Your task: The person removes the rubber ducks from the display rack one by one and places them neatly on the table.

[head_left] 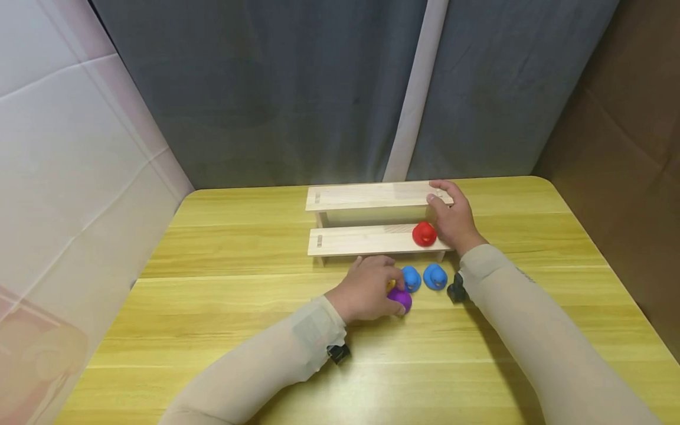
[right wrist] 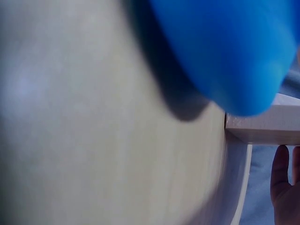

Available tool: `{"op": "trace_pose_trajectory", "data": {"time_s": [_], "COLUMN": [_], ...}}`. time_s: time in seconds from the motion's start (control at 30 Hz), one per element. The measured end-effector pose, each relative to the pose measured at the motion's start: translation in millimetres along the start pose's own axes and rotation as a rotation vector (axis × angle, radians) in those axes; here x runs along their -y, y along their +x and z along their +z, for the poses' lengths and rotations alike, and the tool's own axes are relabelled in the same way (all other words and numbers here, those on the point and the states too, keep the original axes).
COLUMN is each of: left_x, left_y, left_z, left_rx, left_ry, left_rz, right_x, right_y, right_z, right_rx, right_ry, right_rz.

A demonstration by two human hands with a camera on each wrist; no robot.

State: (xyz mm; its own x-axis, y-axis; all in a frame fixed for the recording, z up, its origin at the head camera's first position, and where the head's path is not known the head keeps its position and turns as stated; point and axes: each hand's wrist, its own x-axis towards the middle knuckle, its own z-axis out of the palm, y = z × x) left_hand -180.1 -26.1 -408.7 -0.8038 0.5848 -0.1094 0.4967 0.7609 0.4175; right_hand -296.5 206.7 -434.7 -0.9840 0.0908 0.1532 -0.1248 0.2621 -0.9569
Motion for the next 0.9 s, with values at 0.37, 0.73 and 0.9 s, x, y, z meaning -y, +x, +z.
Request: {"op": "trace_pose_trajectory", "data": {"time_s": [0.37, 0.73, 0.9], "left_x": [-6.4, -11.2, -13.1], "left_y": [3.7, 21.7, 35.1], "left_z": [-25.6, -36.2, -39.7], "left_rx": [-0.083, -0.172, -0.178], "left_ry": [-0.11, -0.161, -0.237], "left_rz": [0.021, 0.035, 0.024], "right_x": [0.7, 2.3, 0.4], "right_y": [-0.6, -1.7, -1.3], "right_z": [0.7, 0.2, -1.1], "right_rx": [0.005, 0.015, 0.023], "right_ry": [-0.009, -0.003, -0.02], "right_rz": [-0.006, 0.015, 0.011]}}
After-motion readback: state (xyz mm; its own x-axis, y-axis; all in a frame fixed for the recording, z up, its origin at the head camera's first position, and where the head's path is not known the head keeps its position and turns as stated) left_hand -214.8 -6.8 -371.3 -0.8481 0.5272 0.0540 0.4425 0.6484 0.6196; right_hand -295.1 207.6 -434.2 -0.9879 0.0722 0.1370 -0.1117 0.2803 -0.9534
